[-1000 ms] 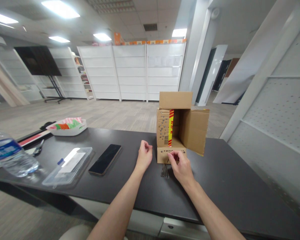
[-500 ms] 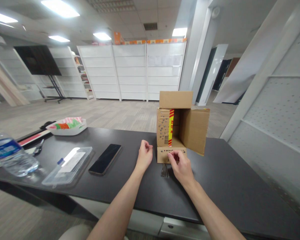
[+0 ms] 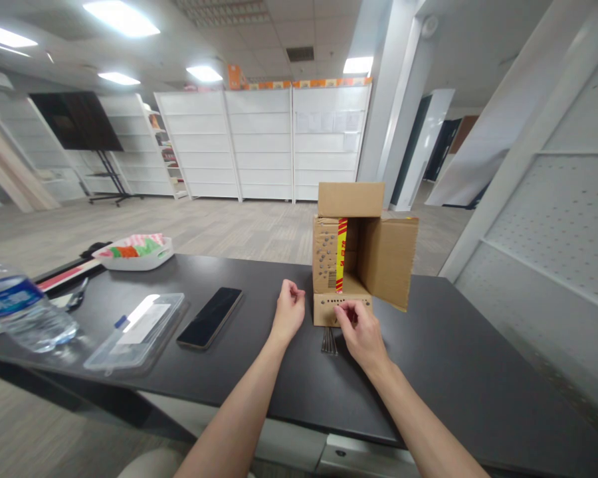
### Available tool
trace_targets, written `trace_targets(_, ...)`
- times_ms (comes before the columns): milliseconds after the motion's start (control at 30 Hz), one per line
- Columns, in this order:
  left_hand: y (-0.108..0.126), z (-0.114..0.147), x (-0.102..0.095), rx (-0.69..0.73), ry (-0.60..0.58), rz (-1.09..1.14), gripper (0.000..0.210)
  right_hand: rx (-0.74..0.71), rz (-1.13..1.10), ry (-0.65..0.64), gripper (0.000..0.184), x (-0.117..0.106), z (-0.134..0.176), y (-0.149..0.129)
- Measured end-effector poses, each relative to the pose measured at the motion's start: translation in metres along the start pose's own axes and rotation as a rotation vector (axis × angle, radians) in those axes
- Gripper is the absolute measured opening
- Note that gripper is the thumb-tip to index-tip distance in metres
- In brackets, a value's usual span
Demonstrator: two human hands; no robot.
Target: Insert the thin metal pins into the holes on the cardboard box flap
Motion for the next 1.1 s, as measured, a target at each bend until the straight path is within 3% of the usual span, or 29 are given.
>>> trace_targets(1100,-0.0011,-0.0004,0.0005,0.024,-0.007,-0.004,0.016,0.022,-0.01,-0.015,0.022,0.001,0.0009,0.0043)
Point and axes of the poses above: each hand's wrist, its own z-axis away from the middle knuckle, its own x-axis out of the palm, y = z × x, the point moved 8 cm from there along -z, towards the middle knuckle, and after that the axes turned 7 degrees about x, right-handed, at the moved point
